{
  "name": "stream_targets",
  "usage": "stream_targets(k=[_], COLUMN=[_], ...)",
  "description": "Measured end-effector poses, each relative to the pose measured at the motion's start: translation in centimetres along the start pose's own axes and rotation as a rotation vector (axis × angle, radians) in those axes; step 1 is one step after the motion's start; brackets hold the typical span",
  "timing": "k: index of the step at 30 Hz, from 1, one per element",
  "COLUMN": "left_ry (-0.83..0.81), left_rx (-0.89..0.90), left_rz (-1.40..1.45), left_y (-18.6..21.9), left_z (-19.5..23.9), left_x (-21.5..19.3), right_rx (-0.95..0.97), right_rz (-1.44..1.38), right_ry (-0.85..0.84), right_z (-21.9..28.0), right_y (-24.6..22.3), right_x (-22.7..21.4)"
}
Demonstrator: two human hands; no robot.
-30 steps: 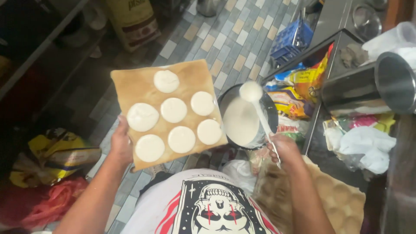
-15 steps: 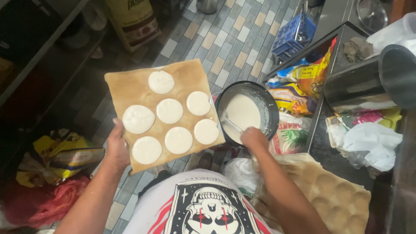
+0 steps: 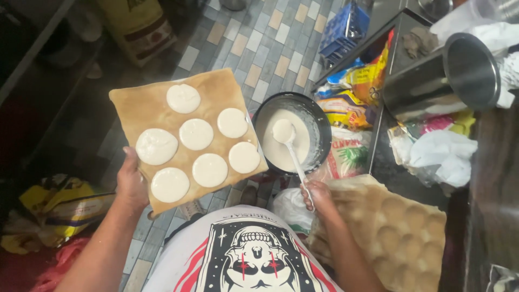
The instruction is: Pouring batter into idli molds, stacking the trays, and placing them in a steamer.
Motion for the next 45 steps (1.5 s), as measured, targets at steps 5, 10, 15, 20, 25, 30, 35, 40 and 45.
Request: stream_targets(k=[5, 10, 15, 20, 25, 30, 35, 40, 45], left_ry=[-0.004, -0.013, -0.1, -0.067, -0.054, -0.015, -0.045, -0.039, -0.032], left_rx=[0.006, -0.066, -0.076, -0.082, -0.062, -0.062, -0.025, -0.045, -0.027], left_rz=[0.002, 0.026, 0.086, 0.075, 0.093, 0.097, 0.121, 0.133, 0.122], left_y=[0.0, -1.0, -1.1, -0.9, -1.2, -1.5, -1.0, -1.0, -1.4], left_z=[-0.1, -0.6, -0.4, -0.4, -0.6, -0.6, -0.1, -0.1, -0.6], left_x=[1.1, 1.5, 2.9, 2.7, 1.9, 1.3, 1.3, 1.3, 1.1], right_rx=[-0.039, -0.032, -0.261, -1.004, -1.145, -1.262, -1.327, -1.338, -1.224], right_rz=[0.003, 0.059, 0.115, 0.785, 1.096, 1.175, 1.14, 1.132, 1.111], right_ry=[0.039, 0.067, -0.001, 0.384, 0.59, 0.654, 0.664, 0.705, 0.699], right_z=[0.6, 4.3, 7.1, 10.2, 14.0, 14.2, 14.7, 15.0, 14.2], right_y=[-0.8, -8.2, -15.1, -21.7, -24.0, -24.0, -23.9, -24.4, -24.9], right_x=[-0.9, 2.0, 6.3, 10.8, 14.5, 15.3, 15.8, 15.7, 15.0])
Point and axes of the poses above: each hand's wrist, its own z-axis away from the middle knuckle, its own x-axis out of the palm, y = z × x, the point moved 7 cm from there along -z, towards the middle knuckle, and after that the axes turned 11 degrees about y, right-handed, at the moved point
